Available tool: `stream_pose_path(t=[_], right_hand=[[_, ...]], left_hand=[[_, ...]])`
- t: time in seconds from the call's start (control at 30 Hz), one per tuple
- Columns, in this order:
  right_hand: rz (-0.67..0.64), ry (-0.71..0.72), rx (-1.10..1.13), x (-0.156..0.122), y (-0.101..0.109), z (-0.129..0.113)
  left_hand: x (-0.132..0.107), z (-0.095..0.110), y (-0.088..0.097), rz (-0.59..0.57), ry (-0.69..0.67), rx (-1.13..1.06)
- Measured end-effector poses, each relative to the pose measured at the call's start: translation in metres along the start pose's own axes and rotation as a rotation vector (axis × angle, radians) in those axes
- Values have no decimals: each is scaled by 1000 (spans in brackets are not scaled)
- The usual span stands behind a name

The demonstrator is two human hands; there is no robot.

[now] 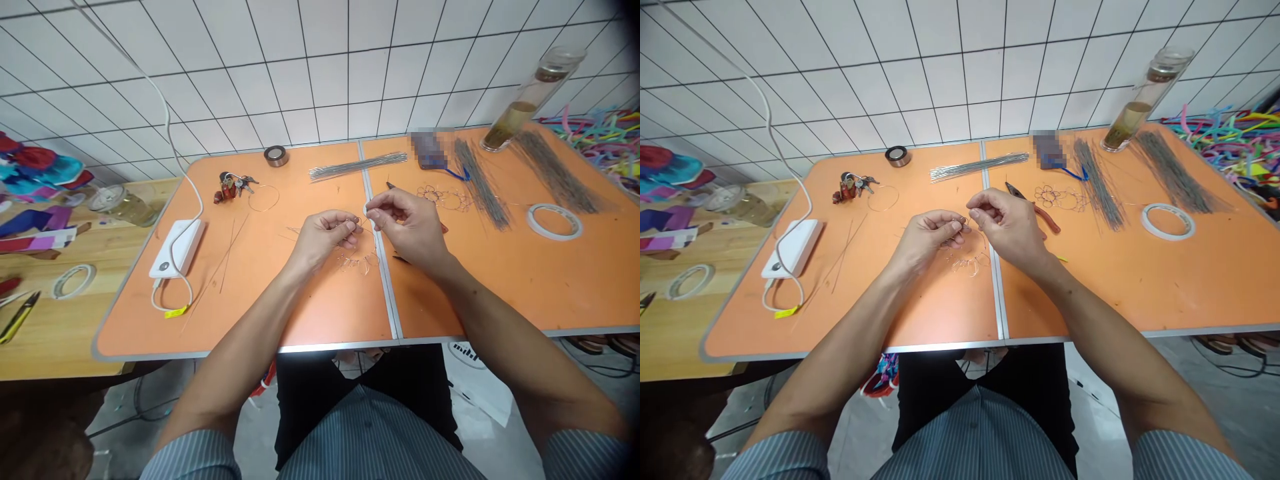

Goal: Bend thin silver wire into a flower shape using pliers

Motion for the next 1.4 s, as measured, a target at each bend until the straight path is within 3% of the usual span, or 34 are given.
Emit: stream_pose_path(t=[1.07,1.4], right_hand=[[24,-29,18,0,-1,10],[20,-9,37,-1,-2,6]], left_hand=[[-1,-7,1,-34,45,-15],[-2,-4,-1,4,78,-70]])
Point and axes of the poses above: each hand's wrist, its own x-axis towards the middle knuckle, its own y-axis out of the back of the hand, z = x × y, the point moved 7 cm from there along x, towards the middle knuckle, and after that the axes turned 6 degrees about y, right-handed, at the moved point
